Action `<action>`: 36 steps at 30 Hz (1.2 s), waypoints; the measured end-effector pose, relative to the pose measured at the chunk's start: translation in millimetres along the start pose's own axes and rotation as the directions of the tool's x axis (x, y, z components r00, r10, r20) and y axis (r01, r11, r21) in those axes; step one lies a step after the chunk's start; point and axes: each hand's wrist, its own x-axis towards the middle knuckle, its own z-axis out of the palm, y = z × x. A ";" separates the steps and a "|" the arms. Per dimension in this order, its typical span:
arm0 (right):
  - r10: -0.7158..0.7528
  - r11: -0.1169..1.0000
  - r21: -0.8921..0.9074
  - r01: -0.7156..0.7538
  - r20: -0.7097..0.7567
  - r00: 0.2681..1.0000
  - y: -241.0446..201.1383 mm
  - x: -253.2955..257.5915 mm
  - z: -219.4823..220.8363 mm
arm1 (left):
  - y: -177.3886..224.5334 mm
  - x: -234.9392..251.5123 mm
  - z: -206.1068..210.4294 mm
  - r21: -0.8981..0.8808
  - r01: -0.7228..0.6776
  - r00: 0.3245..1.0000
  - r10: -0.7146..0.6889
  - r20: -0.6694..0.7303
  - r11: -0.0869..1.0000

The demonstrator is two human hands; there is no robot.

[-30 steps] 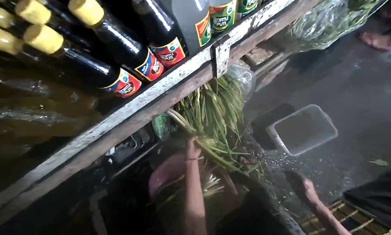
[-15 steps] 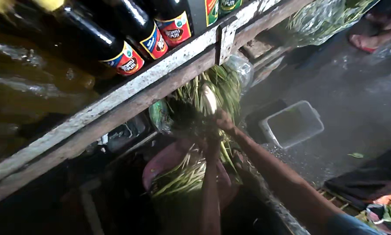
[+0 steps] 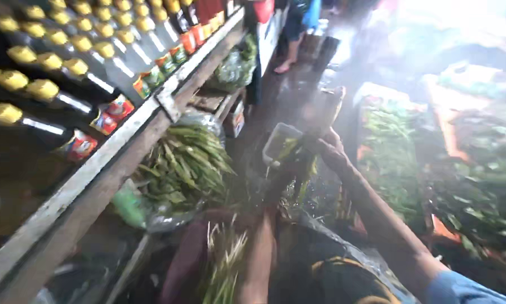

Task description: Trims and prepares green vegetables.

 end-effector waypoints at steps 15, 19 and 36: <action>-0.048 0.998 -0.056 0.029 -0.384 0.922 -69.2 -143.1 -170.2 | 61.9 33.5 145.2 0.127 -0.121 0.837 0.032 0.546 0.985; 0.021 0.999 -0.029 -0.037 -0.431 0.902 -73.4 -167.2 -195.4 | 69.8 22.0 198.6 0.370 -0.343 0.840 0.106 0.532 0.863; -0.353 0.807 -0.591 0.003 -0.478 0.804 -65.3 -221.4 -254.7 | 33.9 -28.7 332.8 0.013 -0.288 0.874 0.257 0.412 0.958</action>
